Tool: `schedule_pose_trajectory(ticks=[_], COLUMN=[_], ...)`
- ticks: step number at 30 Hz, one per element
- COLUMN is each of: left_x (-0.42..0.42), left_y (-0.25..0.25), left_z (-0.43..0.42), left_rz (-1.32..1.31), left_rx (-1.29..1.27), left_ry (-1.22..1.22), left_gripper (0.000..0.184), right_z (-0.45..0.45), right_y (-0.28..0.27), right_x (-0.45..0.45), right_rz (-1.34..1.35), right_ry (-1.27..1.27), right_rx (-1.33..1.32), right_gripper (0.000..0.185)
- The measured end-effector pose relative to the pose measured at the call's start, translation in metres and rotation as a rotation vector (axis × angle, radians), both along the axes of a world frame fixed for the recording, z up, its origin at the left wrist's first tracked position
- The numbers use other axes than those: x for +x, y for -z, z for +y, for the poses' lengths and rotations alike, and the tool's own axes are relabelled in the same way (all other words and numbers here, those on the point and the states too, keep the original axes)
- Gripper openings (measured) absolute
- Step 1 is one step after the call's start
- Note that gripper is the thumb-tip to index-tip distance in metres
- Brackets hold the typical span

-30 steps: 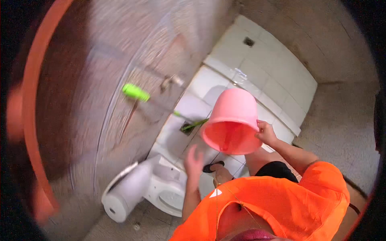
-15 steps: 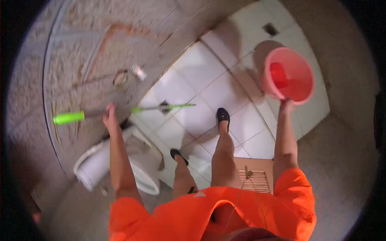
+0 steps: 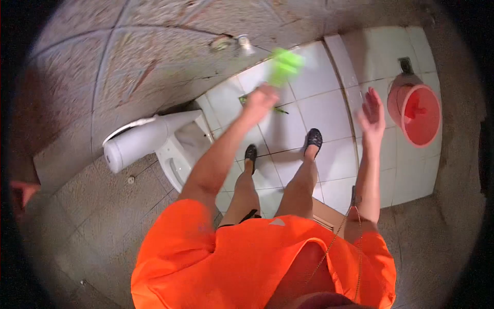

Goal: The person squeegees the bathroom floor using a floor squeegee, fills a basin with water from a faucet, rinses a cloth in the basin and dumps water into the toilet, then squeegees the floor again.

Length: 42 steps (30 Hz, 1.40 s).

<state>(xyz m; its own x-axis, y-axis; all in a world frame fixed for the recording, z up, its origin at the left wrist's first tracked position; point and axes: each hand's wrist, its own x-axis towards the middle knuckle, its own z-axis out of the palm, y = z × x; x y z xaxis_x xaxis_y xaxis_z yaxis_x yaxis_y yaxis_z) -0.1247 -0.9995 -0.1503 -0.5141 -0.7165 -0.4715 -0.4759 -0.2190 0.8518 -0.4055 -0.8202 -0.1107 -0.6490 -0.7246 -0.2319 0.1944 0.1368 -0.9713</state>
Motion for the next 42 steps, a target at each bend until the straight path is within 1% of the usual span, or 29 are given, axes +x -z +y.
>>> schedule_pose_trajectory(ticks=[1, 2, 4, 5, 6, 8, 10, 11, 12, 13, 15, 17, 18, 19, 20, 22, 24, 25, 26, 28, 29, 31, 32, 34, 35, 38, 40, 41, 42], left_x=[-0.021, -0.032, -0.042, -0.036, -0.023, 0.022, 0.090, 0.128, 0.166, 0.198, 0.279, 0.331, 0.351, 0.366, 0.374, 0.348, 0.315, 0.292, 0.272, 0.266, 0.260, 0.245, 0.241, 0.239, 0.248, 0.266, 0.257, 0.252, 0.246], left_y=[-0.017, -0.036, -0.080, -0.098, -0.118, -0.132, -0.128, -0.120, -0.108, -0.110, -0.069, -0.044, -0.029, -0.012, 0.002, 0.010, 0.010, -0.006, -0.017, 0.008, 0.003, -0.022, -0.033, -0.047, -0.022, -0.043, -0.082, -0.083, -0.073], left_z=[0.014, 0.031, 0.070, 0.081, 0.085, 0.086, 0.084, 0.083, 0.081, 0.070, 0.058, 0.044, 0.044, 0.043, 0.041, 0.047, 0.065, 0.076, 0.089, 0.113, 0.120, 0.132, 0.136, 0.147, 0.156, 0.148, 0.126, 0.111, 0.095], left_rz=[-0.333, -0.220, -0.295, -0.276, -0.180, -0.266, -0.306, -0.353, -0.357, -0.352, -0.338, -0.191, -0.188, -0.258, -0.327, -0.235, -0.089, -0.193, -0.297, -0.308, -0.303, -0.289, -0.282, -0.346, -0.359, -0.329, -0.277, -0.232, -0.250], left_rx=[-0.327, -0.416, -0.553, -0.494, -0.550, -0.526, -0.537, -0.542, -0.557, -0.460, -0.476, -0.586, -0.561, -0.526, -0.495, -0.422, -0.125, -0.084, -0.043, -0.102, -0.103, -0.377, -0.377, -0.191, -0.267, -0.272, -0.333, -0.356, -0.465], left_ry=[0.268, 0.396, 0.505, 0.504, 0.446, 0.480, 0.503, 0.506, 0.453, 0.441, 0.377, 0.295, 0.307, 0.280, 0.252, 0.283, 0.278, 0.285, 0.291, 0.423, 0.427, 0.572, 0.582, 0.544, 0.614, 0.760, 0.794, 0.820, 0.960], left_gripper=[0.019, 0.022, 0.025, 0.025, 0.026, 0.022, 0.022, 0.022, 0.023, 0.020, 0.019, 0.021, 0.021, 0.019, 0.016, 0.013, 0.013, 0.014, 0.015, 0.016, 0.016, 0.016, 0.016, 0.010, 0.009, 0.011, 0.008, 0.007, 0.006], right_z=[-0.018, -0.028, -0.030, -0.024, -0.017, -0.018, -0.018, -0.020, -0.025, -0.029, -0.040, -0.047, -0.046, -0.040, -0.035, -0.021, 0.003, 0.020, 0.030, 0.041, 0.050, 0.067, 0.075, 0.091, 0.097, 0.106, 0.107, 0.104, 0.102], right_y=[-0.050, -0.090, -0.144, -0.153, -0.162, -0.180, -0.194, -0.197, -0.196, -0.190, -0.155, -0.121, -0.110, -0.099, -0.088, -0.079, -0.097, -0.106, -0.117, -0.141, -0.148, -0.160, -0.165, -0.172, -0.174, -0.190, -0.201, -0.196, -0.191], right_x=[0.026, 0.047, 0.079, 0.088, 0.097, 0.127, 0.177, 0.207, 0.241, 0.275, 0.345, 0.405, 0.427, 0.443, 0.456, 0.457, 0.425, 0.417, 0.408, 0.398, 0.396, 0.401, 0.404, 0.416, 0.423, 0.448, 0.459, 0.462, 0.464], right_rz=[0.108, 0.218, 0.086, -0.001, -0.087, -0.292, -0.275, -0.190, -0.106, -0.103, -0.107, -0.088, -0.060, -0.064, -0.109, -0.190, -0.178, -0.264, -0.229, -0.150, -0.163, -0.169, -0.123, -0.075, -0.057, 0.109, 0.129, 0.174, 0.215], right_ry=[-0.051, -0.102, 0.016, 0.043, 0.071, -0.199, -0.341, -0.386, -0.429, -0.436, -0.491, -0.586, -0.634, -0.624, -0.498, -0.317, -0.171, -0.082, -0.018, 0.012, 0.058, 0.115, 0.165, 0.225, 0.248, 0.220, 0.218, 0.263, 0.302], right_rx=[-0.242, -0.484, -0.715, -0.775, -0.837, -0.866, -0.679, -0.627, -0.568, -0.566, -0.542, -0.472, -0.429, -0.410, -0.380, -0.289, -0.249, -0.162, -0.170, -0.183, -0.221, -0.256, -0.253, -0.247, -0.246, -0.211, -0.214, -0.216, -0.220], right_gripper=[0.074, 0.081, 0.077, 0.065, 0.053, 0.036, 0.016, 0.012, 0.012, 0.013, 0.014, 0.012, 0.012, 0.012, 0.012, 0.012, 0.014, 0.014, 0.014, 0.014, 0.014, 0.014, 0.015, 0.015, 0.015, 0.015, 0.013, 0.012, 0.010])
